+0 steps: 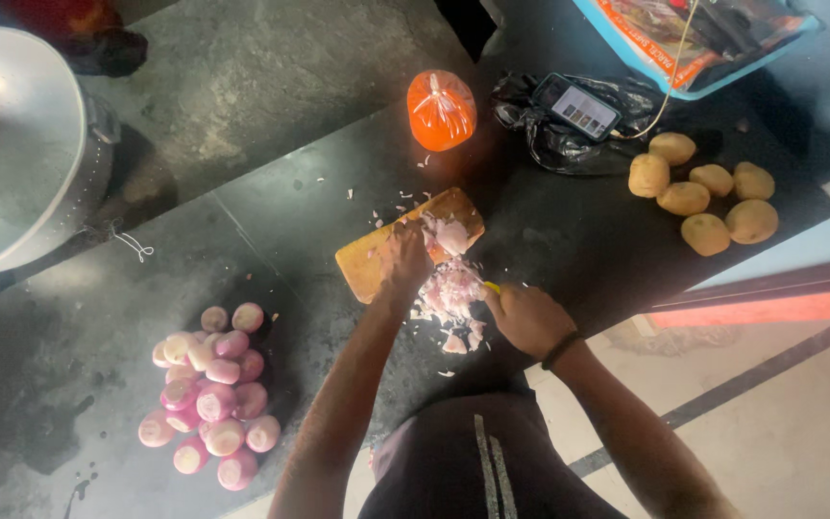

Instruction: The person chops red onions on a wooden cutting board using a yellow-handled knife. The person repeatedly slices the onions into small pieces, accumulating a pile of chopped onions on the board. A pile of whole red onions and several potatoes are visible on the counter.

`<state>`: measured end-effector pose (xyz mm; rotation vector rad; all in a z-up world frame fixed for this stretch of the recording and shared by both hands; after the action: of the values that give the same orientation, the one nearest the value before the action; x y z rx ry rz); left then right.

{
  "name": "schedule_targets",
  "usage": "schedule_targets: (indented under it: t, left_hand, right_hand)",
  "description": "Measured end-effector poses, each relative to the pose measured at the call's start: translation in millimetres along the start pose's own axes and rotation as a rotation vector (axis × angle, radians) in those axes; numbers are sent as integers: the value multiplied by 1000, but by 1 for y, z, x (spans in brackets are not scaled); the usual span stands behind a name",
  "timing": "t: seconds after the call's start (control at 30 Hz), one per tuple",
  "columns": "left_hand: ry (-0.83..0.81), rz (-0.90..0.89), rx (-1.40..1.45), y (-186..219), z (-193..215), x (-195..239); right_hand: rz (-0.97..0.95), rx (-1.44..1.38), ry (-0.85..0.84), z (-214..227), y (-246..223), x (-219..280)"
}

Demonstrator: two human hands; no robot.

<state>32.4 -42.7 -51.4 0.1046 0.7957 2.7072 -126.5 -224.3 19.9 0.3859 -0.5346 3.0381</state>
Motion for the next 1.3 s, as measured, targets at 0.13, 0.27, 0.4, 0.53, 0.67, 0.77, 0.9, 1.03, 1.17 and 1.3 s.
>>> schedule_targets:
  t: [0.13, 0.27, 0.4, 0.53, 0.67, 0.77, 0.9, 1.03, 1.17, 1.3]
  left_hand:
    - [16, 61, 28, -2, -3, 1]
    - [0, 39, 14, 7, 8, 7]
    - [-44, 100, 24, 8, 14, 9]
    - [-1, 52, 24, 0, 10, 9]
    - [2, -12, 24, -10, -5, 10]
    - [-18, 77, 53, -19, -11, 15]
    - [66, 2, 34, -16, -10, 6]
    - [-4, 53, -2, -18, -11, 12]
    - [139, -23, 69, -18, -9, 16]
    - [68, 31, -41, -26, -15, 11]
  right_hand:
    - [-27, -42, -86, -12, -32, -41]
    - [54, -191, -6, 8, -25, -19]
    - [-95, -91, -103, -13, -33, -36]
    - [179, -17, -31, -16, -21, -35]
    - [-69, -86, -27, -42, -30, -47]
    - [-10, -184, -171, -41, -12, -39]
    - [166, -13, -29, -60, -12, -52]
    - [354, 242, 47, -77, -1, -41]
    - [386, 105, 131, -90, -8, -45]
    - [155, -93, -49, -95, 0, -59]
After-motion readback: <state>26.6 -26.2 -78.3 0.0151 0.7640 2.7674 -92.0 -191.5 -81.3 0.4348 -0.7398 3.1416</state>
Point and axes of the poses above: each hand's wrist, its own x-axis away from the middle knuckle, its own z-axis out of the back of the hand, y = z × x, the point moved 3 cm from there along -x, towards the middle knuckle, and after that the axes turned 8 degrees about x, right-handed, at the moved point
